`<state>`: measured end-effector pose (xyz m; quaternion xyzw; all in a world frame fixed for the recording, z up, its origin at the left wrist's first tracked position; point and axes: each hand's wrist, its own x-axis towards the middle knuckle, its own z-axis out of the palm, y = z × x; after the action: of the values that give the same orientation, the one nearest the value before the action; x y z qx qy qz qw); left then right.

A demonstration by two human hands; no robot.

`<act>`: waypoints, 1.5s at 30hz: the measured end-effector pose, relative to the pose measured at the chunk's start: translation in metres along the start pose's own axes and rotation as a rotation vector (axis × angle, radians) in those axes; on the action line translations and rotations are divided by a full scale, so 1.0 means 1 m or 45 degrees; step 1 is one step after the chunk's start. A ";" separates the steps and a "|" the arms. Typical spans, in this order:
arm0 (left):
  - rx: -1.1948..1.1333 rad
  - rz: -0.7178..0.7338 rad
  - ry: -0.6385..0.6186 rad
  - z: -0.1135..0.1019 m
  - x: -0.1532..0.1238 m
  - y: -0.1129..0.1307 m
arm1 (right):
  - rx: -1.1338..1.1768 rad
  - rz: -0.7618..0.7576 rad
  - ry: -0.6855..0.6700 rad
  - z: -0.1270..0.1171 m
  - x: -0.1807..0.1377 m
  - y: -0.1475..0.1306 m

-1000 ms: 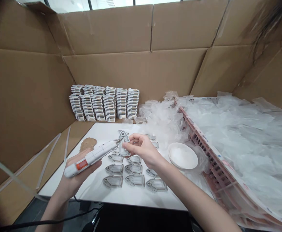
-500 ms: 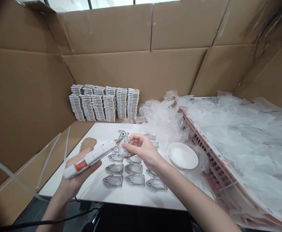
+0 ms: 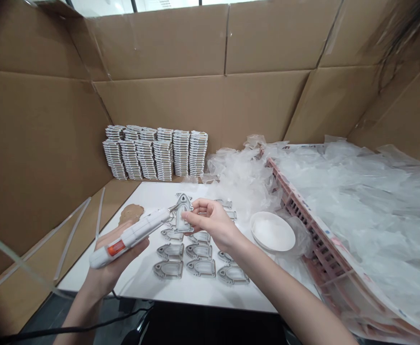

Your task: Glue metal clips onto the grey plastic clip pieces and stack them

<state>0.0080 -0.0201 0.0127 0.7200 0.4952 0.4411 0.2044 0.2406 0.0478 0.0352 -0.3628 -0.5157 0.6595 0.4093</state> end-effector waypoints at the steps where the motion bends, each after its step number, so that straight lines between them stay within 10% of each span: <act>1: -0.011 -0.030 0.038 -0.001 -0.001 -0.002 | 0.002 -0.006 -0.004 -0.001 0.000 0.001; 5: -0.054 -0.144 0.079 -0.009 -0.004 -0.007 | -0.059 -0.093 -0.003 -0.004 -0.001 -0.002; 13: -0.087 -0.067 -0.530 -0.028 -0.001 0.001 | -0.231 -0.313 0.047 -0.003 -0.007 -0.019; 19: -0.010 0.007 -0.252 -0.021 -0.003 0.001 | -0.242 -0.340 0.035 -0.001 -0.008 -0.017; 45: 0.040 -0.009 -0.281 -0.017 -0.001 0.001 | -0.246 -0.311 0.047 0.001 -0.012 -0.021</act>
<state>-0.0058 -0.0234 0.0215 0.7656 0.4791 0.3505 0.2481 0.2480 0.0396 0.0570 -0.3472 -0.6094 0.5453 0.4592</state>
